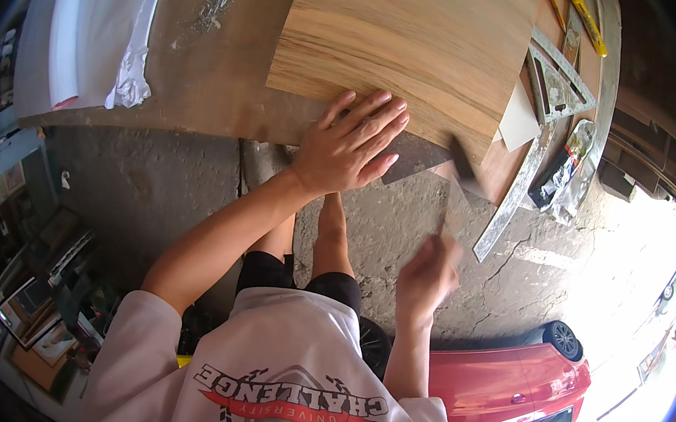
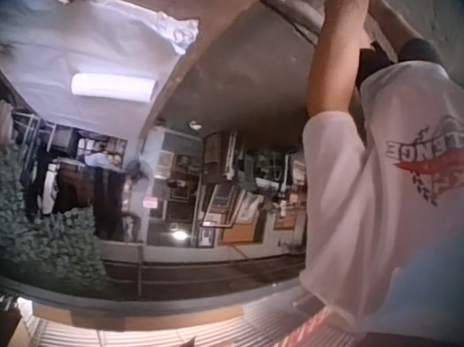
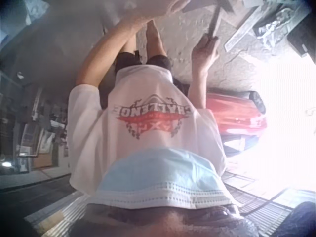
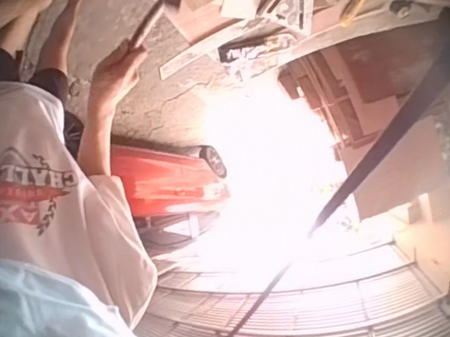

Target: The person applies glue to a wooden frame, then hammers nails into a wooden board to attach a dark rectangular piece. The person uses a hammer and nails to secure the components together on a workbench.

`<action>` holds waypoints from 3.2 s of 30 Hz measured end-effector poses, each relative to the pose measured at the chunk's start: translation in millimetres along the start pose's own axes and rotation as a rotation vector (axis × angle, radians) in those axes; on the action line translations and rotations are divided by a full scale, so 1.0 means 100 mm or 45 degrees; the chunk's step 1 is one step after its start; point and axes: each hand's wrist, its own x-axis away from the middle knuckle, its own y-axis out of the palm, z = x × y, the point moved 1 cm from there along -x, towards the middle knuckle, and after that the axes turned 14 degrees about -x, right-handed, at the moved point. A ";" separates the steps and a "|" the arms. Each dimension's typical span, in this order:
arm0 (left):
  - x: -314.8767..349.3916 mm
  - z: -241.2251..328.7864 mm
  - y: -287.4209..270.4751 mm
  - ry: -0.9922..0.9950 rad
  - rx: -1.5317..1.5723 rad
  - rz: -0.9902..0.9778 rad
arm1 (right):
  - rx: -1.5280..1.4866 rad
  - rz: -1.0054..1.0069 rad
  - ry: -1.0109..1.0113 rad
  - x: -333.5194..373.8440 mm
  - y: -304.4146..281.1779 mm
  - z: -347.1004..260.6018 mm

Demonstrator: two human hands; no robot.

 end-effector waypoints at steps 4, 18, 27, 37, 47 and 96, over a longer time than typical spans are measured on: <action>0.02 0.01 0.02 -0.006 0.008 0.000 | -0.298 0.163 0.195 0.03 -0.05 0.00; -0.07 -0.08 -0.26 -0.074 0.349 0.073 | -0.638 0.236 0.459 -0.08 0.27 -0.45; 0.48 -2.04 -0.72 -0.953 0.043 0.243 | -0.730 0.158 0.481 -0.24 0.65 -0.85; 0.09 -2.45 -0.64 -0.540 -0.103 0.084 | -0.743 0.155 0.529 -0.33 0.91 -1.22; 0.02 -2.54 -0.68 -0.335 -0.084 -0.088 | -0.759 0.244 0.594 -0.26 0.91 -1.26; -0.20 -0.09 -0.06 -0.553 0.436 0.369 | -0.391 0.073 0.409 0.28 0.12 -0.30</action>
